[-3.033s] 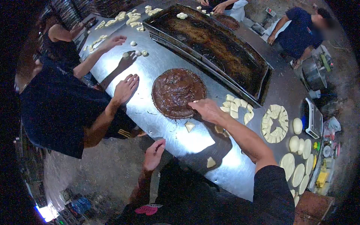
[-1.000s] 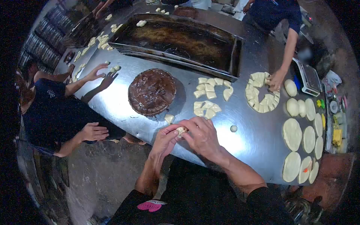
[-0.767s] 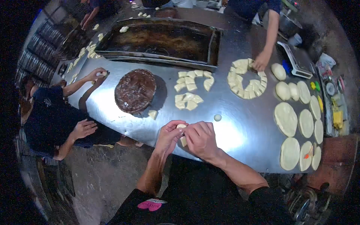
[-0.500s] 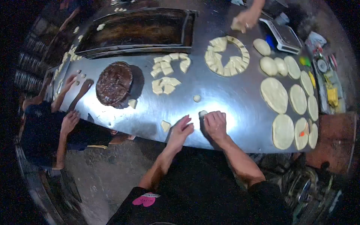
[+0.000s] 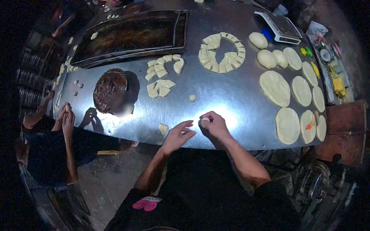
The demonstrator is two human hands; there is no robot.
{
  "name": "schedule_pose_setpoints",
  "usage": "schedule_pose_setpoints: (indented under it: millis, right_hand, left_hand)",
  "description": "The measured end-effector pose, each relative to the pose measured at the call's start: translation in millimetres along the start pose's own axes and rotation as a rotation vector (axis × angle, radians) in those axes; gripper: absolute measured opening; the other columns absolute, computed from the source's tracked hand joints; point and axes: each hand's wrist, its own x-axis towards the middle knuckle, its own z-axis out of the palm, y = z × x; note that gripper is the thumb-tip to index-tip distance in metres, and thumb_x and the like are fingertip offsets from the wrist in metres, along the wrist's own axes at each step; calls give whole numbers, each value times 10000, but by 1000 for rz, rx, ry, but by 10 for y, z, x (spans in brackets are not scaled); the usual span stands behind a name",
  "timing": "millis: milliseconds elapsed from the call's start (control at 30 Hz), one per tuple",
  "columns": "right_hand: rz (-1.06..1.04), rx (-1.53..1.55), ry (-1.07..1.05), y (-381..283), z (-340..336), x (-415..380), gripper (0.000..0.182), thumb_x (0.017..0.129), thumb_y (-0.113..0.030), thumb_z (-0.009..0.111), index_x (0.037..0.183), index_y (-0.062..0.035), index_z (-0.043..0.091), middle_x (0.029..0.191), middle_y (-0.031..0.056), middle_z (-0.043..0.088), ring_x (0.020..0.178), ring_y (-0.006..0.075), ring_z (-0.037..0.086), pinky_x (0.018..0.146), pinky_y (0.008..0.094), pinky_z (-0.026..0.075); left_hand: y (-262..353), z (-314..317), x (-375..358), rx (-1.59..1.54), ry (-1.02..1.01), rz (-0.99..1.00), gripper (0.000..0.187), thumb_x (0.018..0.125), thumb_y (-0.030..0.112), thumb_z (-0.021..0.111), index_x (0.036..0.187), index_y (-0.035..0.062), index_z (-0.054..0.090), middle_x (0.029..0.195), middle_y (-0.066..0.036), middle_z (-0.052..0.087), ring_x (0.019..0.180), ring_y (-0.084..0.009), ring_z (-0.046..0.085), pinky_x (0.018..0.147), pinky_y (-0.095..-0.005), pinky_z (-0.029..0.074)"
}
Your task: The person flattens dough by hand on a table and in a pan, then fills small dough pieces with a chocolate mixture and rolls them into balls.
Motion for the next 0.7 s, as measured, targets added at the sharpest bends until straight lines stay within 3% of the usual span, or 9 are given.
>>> schedule_pose_setpoints:
  millis: [100,200,233,300,367,433,500,567,700]
  right_hand:
    - [158,699,-280,-499,44,-103,133,915,-72,579,1026,0,592,986,95,627,865,158,641,715,271,570]
    - [169,747,-334,-822,204,-114,141,917,-60,570,1043,1,579,990,106,627,899,178,641,824,304,552]
    - [166,737,-346,-882,285,-106,141,917,-60,570,1043,1,579,990,106,627,899,178,641,824,304,552]
    - [86,754,-302,-1004,471,-56,167,903,-55,589,1058,6,571,988,104,630,917,179,638,855,309,539]
    - [33,732,-309,-1058,639,14,183,895,-50,598,1068,2,567,980,99,633,927,176,634,855,315,527]
    - [-52,671,-241,-1135,780,52,173,888,-48,609,1053,-6,573,991,94,638,913,171,633,855,315,511]
    - [-71,738,-260,-1201,898,54,170,876,-51,629,1035,-15,579,1001,88,639,881,155,625,808,292,495]
    - [-47,819,-231,-1225,941,85,178,868,-53,643,1034,-21,585,1002,82,639,866,137,611,784,281,485]
    - [-107,686,-238,-1130,895,135,193,867,-54,645,1048,-26,582,1016,79,636,886,127,602,783,274,476]
  left_hand:
    - [273,-14,15,-27,126,225,388,836,164,713,1187,41,602,984,-132,634,822,-178,654,692,-302,540]
    - [283,-264,56,26,340,452,116,844,61,682,929,-7,642,903,-94,633,741,-153,644,625,-252,527]
    - [329,-381,38,25,355,454,116,844,61,682,929,-7,642,903,-94,633,741,-153,644,625,-252,527]
    - [382,-595,37,-279,244,94,116,840,38,679,938,-6,636,902,-90,634,761,-155,649,634,-264,535]
    - [375,-699,37,-419,285,116,110,848,40,670,941,-9,634,877,-91,640,758,-150,654,641,-274,544]
    - [497,-800,-12,-156,409,399,136,866,28,653,982,-28,607,876,-89,638,754,-116,624,654,-245,530]
    - [418,-852,17,-9,466,395,144,868,19,646,996,-31,604,891,-89,633,788,-117,629,677,-247,527]
    - [361,-849,68,-396,450,236,134,863,17,645,988,-21,613,907,-86,634,826,-138,643,698,-262,526]
    - [345,-838,109,-682,399,166,97,854,28,644,947,3,643,910,-112,635,776,-189,654,685,-269,532]
